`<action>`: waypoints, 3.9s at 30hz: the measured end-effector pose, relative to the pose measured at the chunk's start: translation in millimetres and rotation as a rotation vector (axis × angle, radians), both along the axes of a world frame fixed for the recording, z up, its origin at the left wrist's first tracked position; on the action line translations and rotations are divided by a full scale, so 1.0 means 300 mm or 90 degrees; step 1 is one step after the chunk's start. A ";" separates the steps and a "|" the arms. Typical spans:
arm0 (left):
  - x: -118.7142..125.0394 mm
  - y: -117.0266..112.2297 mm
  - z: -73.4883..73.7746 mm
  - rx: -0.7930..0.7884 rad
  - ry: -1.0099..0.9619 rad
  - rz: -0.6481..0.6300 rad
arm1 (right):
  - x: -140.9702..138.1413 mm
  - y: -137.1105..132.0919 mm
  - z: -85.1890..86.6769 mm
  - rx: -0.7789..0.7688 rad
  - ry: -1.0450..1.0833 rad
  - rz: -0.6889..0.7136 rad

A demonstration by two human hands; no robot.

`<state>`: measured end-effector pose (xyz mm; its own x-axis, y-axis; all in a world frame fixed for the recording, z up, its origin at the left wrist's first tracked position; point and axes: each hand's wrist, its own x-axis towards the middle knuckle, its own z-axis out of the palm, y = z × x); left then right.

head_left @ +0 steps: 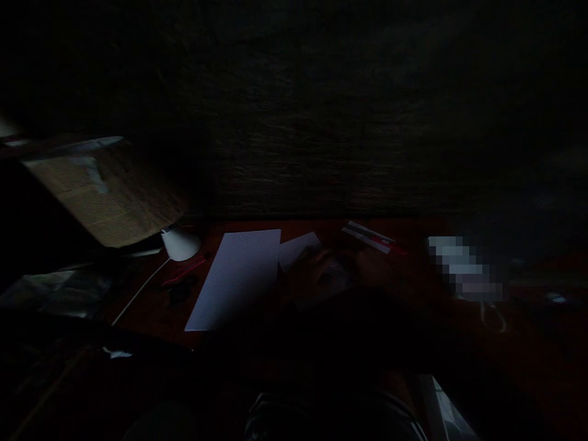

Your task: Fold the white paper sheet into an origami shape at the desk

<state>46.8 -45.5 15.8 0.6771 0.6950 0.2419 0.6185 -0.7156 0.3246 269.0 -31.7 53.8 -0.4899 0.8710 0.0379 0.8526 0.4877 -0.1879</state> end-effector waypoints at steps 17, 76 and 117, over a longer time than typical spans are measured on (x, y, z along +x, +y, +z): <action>-0.005 0.025 -0.021 0.010 0.029 0.005 | 0.007 0.043 -0.089 0.118 0.047 0.027; -0.025 0.045 -0.013 -0.018 -0.005 0.001 | 0.009 0.025 -0.030 0.015 0.022 -0.054; -0.016 0.015 -0.007 0.007 0.015 0.032 | -0.025 -0.009 -0.027 0.056 -0.012 0.048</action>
<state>42.0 -40.9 13.7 0.6468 0.7259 0.2341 0.6613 -0.6866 0.3021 261.7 -34.4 45.7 -0.5547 0.8256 0.1029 0.8160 0.5640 -0.1266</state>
